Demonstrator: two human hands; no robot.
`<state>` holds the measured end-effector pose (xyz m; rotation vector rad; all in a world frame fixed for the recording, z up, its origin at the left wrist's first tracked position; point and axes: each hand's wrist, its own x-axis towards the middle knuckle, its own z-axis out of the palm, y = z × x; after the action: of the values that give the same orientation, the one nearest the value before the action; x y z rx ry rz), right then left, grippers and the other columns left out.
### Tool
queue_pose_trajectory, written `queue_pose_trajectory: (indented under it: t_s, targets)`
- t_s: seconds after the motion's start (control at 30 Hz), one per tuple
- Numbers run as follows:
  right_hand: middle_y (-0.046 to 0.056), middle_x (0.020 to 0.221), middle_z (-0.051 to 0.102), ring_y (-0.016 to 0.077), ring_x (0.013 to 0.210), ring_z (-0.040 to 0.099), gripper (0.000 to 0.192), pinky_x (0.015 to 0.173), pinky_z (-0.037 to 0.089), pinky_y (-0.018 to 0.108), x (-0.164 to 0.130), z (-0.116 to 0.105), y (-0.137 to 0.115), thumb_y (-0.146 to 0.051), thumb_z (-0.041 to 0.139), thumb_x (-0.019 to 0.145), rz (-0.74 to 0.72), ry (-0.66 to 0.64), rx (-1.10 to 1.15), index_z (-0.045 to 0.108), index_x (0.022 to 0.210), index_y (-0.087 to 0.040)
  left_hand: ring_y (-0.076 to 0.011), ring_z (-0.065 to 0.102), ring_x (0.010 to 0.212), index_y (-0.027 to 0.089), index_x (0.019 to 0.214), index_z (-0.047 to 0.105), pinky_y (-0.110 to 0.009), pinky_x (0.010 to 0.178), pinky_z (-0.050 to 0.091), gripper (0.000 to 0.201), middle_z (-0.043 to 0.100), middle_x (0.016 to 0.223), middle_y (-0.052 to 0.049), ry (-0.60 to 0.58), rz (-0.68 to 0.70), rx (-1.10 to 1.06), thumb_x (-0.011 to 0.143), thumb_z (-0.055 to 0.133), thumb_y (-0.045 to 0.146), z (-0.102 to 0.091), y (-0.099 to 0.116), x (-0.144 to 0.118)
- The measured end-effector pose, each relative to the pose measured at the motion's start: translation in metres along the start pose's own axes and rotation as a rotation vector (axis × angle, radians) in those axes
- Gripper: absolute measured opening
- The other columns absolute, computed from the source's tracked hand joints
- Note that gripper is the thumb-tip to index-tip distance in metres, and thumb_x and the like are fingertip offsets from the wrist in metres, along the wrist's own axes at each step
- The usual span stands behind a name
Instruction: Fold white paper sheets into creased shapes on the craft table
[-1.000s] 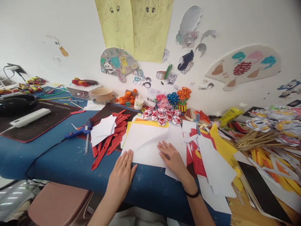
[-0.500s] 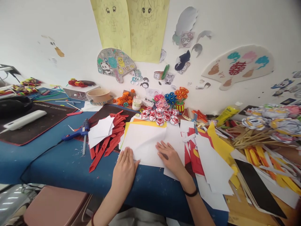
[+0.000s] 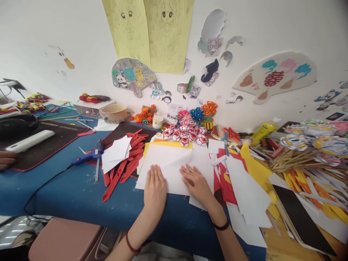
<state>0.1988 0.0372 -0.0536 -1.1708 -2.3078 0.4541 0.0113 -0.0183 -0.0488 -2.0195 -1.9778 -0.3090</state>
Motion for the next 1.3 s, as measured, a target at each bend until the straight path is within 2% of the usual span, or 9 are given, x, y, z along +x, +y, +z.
queue_pose_trajectory:
  t_s: [0.1,0.2,0.27,0.37,0.63,0.87,1.07,1.17,1.3]
  targets:
    - [0.003,0.135,0.054,0.0219,0.133,0.042,0.038,0.110,0.032,0.050,0.000,-0.001,-0.001,-0.022,0.047,0.093,0.005,-0.003,-0.001,0.056,0.130,-0.028,-0.0332,0.029,0.138,0.005,0.141,0.040,-0.050,0.109,0.035,0.049,0.034,0.148,-0.017,0.006,0.110,-0.041,0.093,0.037,0.018,-0.009,0.006,-0.014]
    - [0.004,0.135,0.054,0.0218,0.133,0.041,0.038,0.110,0.031,0.050,0.000,-0.001,-0.001,-0.023,0.046,0.093,0.007,-0.004,-0.003,0.056,0.129,-0.026,-0.0282,0.034,0.137,0.011,0.144,0.037,-0.045,0.106,0.041,0.052,0.033,0.150,-0.011,-0.017,0.337,-0.129,0.094,0.041,0.026,-0.014,0.013,-0.025]
    - [0.004,0.135,0.054,0.0221,0.133,0.041,0.037,0.110,0.031,0.051,0.000,-0.001,0.000,-0.024,0.046,0.093,0.007,-0.004,-0.002,0.056,0.129,-0.026,-0.0252,0.037,0.136,0.013,0.145,0.034,-0.041,0.105,0.043,0.053,0.034,0.149,-0.010,-0.024,0.394,-0.176,0.095,0.041,0.029,-0.015,0.016,-0.027]
    - [0.003,0.135,0.054,0.0221,0.133,0.041,0.038,0.110,0.031,0.051,0.000,-0.001,0.000,-0.023,0.045,0.093,0.003,-0.009,0.001,0.056,0.130,-0.027,-0.0246,0.039,0.135,0.012,0.145,0.033,-0.039,0.103,0.045,0.054,0.036,0.148,-0.011,-0.019,0.348,-0.202,0.095,0.041,0.032,-0.012,0.013,-0.025]
    - [0.002,0.136,0.052,0.0220,0.134,0.040,0.039,0.110,0.031,0.050,0.000,-0.004,-0.003,-0.022,0.045,0.093,0.012,-0.017,0.003,0.055,0.130,-0.027,-0.0249,0.038,0.135,0.011,0.144,0.035,-0.039,0.104,0.043,0.053,0.040,0.147,-0.013,0.003,0.220,-0.175,0.097,0.039,0.035,-0.004,-0.014,-0.016]
    - [0.003,0.135,0.054,0.0225,0.133,0.041,0.038,0.110,0.031,0.051,0.000,-0.004,-0.004,-0.023,0.046,0.094,0.008,0.000,0.011,0.055,0.130,-0.028,-0.0292,0.039,0.134,0.007,0.141,0.039,-0.044,0.104,0.042,0.054,0.040,0.145,-0.018,0.029,0.124,-0.150,0.097,0.038,0.038,0.004,-0.003,-0.013]
    - [0.002,0.135,0.054,0.0221,0.133,0.041,0.039,0.110,0.032,0.051,0.000,-0.004,-0.002,-0.023,0.046,0.093,0.005,-0.007,0.005,0.055,0.131,-0.029,-0.0259,0.042,0.132,0.010,0.143,0.038,-0.041,0.104,0.042,0.051,0.042,0.145,-0.015,0.020,0.156,-0.131,0.098,0.036,0.035,0.002,-0.004,-0.012]
    - [0.003,0.134,0.054,0.0220,0.133,0.041,0.039,0.110,0.032,0.051,0.000,-0.004,-0.001,-0.023,0.046,0.093,0.004,0.000,0.018,0.055,0.130,-0.030,-0.0266,0.042,0.133,0.009,0.142,0.038,-0.041,0.105,0.042,0.053,0.042,0.145,-0.015,0.026,0.138,-0.126,0.098,0.036,0.037,0.002,-0.018,-0.013]
    - [0.002,0.134,0.054,0.0212,0.133,0.042,0.040,0.110,0.032,0.050,0.000,-0.003,-0.001,-0.021,0.047,0.092,0.017,-0.001,0.044,0.055,0.130,-0.031,-0.0279,0.039,0.134,0.007,0.142,0.039,-0.043,0.108,0.038,0.057,0.042,0.144,-0.016,0.023,0.124,-0.097,0.097,0.036,0.042,0.003,-0.053,-0.020]
